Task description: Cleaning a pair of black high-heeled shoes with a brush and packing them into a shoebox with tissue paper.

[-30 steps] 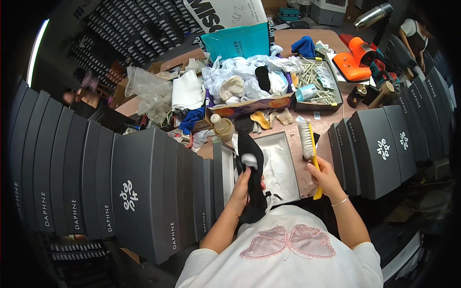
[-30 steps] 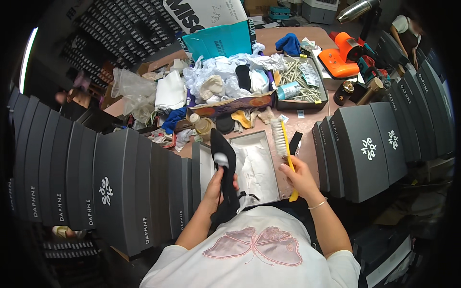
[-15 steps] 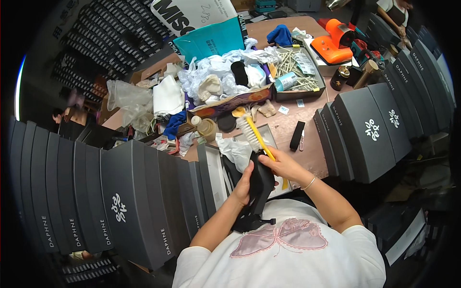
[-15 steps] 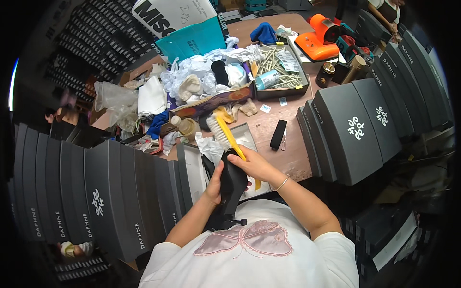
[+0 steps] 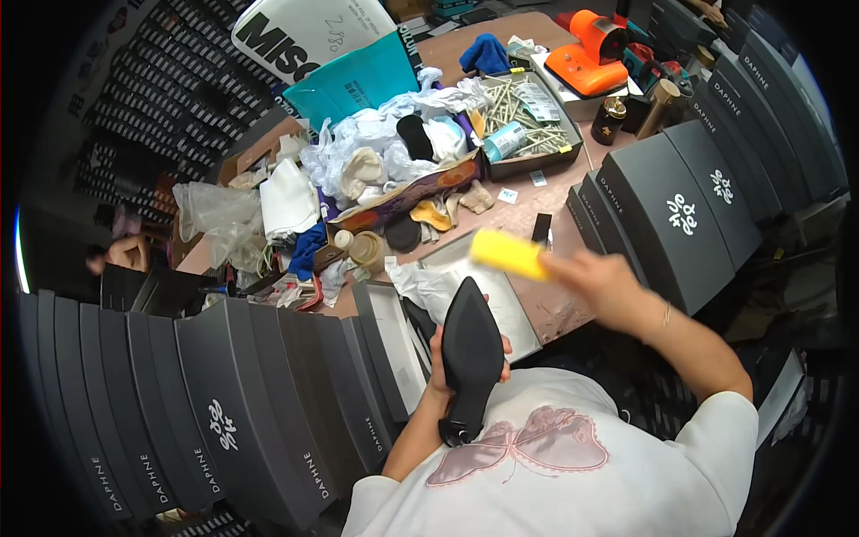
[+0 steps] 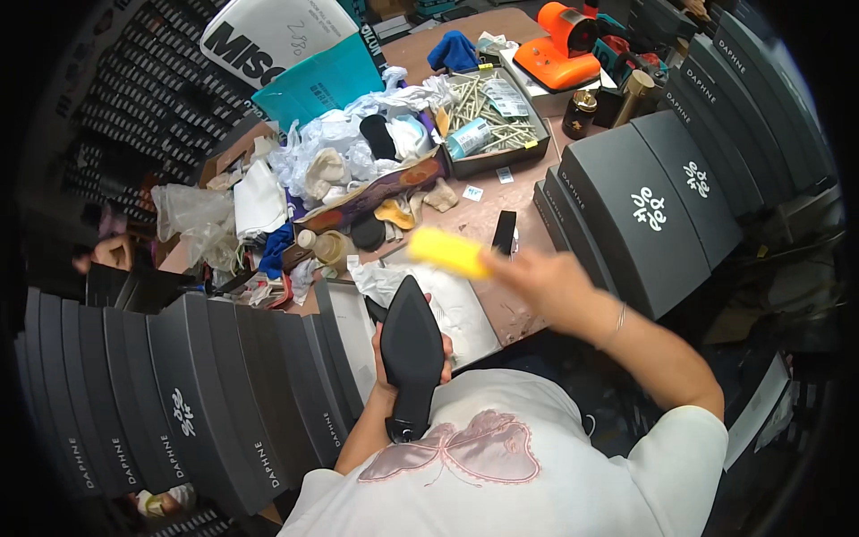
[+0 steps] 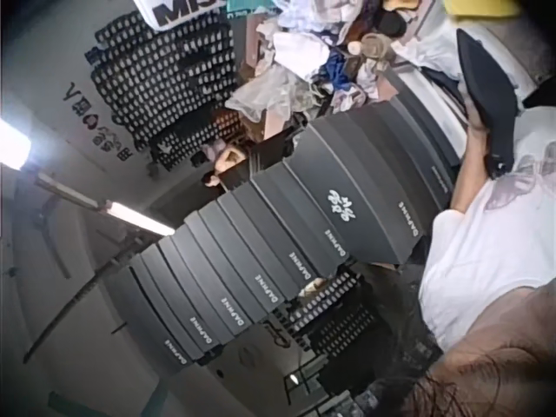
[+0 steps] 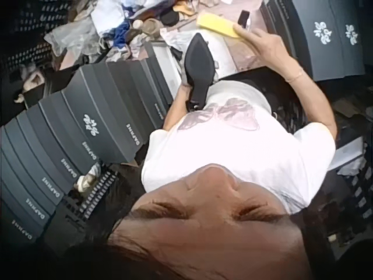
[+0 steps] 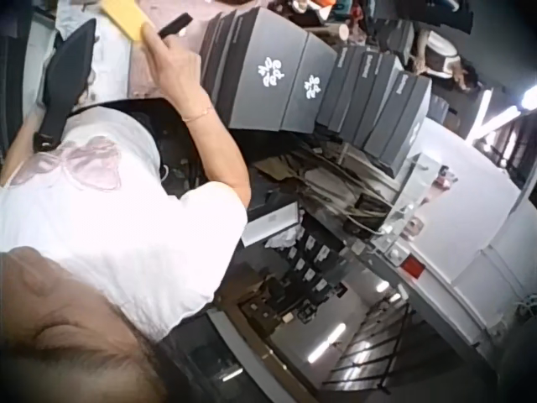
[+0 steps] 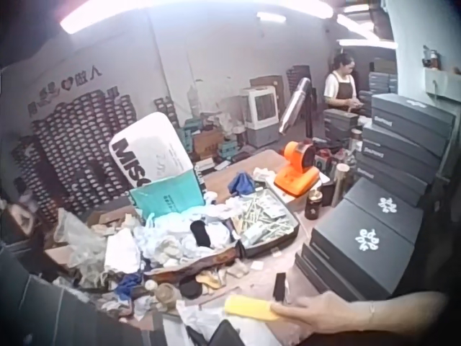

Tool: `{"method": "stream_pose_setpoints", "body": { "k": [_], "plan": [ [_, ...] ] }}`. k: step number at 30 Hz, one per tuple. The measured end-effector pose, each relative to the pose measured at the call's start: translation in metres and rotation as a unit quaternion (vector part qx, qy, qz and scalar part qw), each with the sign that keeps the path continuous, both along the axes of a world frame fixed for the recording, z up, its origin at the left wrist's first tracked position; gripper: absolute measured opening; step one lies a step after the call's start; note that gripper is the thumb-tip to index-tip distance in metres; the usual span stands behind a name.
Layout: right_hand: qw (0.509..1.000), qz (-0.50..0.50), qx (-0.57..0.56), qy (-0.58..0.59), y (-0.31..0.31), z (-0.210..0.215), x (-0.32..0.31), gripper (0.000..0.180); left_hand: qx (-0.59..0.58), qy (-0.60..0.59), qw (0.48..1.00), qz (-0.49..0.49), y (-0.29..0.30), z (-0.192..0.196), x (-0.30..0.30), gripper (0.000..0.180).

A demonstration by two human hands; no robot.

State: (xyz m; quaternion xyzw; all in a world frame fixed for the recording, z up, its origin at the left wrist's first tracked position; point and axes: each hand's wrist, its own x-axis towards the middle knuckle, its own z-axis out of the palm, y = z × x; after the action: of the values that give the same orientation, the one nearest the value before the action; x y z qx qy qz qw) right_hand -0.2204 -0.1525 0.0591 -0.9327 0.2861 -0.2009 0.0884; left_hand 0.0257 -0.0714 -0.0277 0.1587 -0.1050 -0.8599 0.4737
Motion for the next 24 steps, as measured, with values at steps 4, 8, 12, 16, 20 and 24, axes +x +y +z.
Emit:
{"method": "stream_pose_setpoints", "body": {
  "k": [4,8,12,16,20,24],
  "plan": [
    [0.995,-0.078,0.009,0.056,-0.023,-0.013,-0.008,0.042,-0.109,-0.125,0.986,-0.007,0.011,-0.014,0.008,0.086],
    [0.99,-0.056,0.117,-0.06,-0.011,0.016,-0.036,0.034,-0.019,-0.049,0.998,0.038,0.007,0.017,0.005,0.091],
    [0.977,0.076,0.193,0.052,0.033,0.031,-0.006,0.039,-0.005,-0.102,0.994,-0.026,0.021,0.007,0.011,0.095],
    [0.983,0.109,0.148,0.018,0.018,0.031,0.055,0.052,0.017,-0.069,0.997,-0.039,0.026,-0.005,-0.003,0.087],
    [0.974,0.078,0.198,0.072,0.033,0.011,-0.021,0.056,0.085,-0.112,0.99,0.0,0.023,0.006,0.014,0.095],
    [0.984,0.047,0.168,0.046,0.023,0.021,0.017,0.046,0.03,-0.085,0.996,-0.002,0.028,-0.016,0.003,0.092]
  ]
}}
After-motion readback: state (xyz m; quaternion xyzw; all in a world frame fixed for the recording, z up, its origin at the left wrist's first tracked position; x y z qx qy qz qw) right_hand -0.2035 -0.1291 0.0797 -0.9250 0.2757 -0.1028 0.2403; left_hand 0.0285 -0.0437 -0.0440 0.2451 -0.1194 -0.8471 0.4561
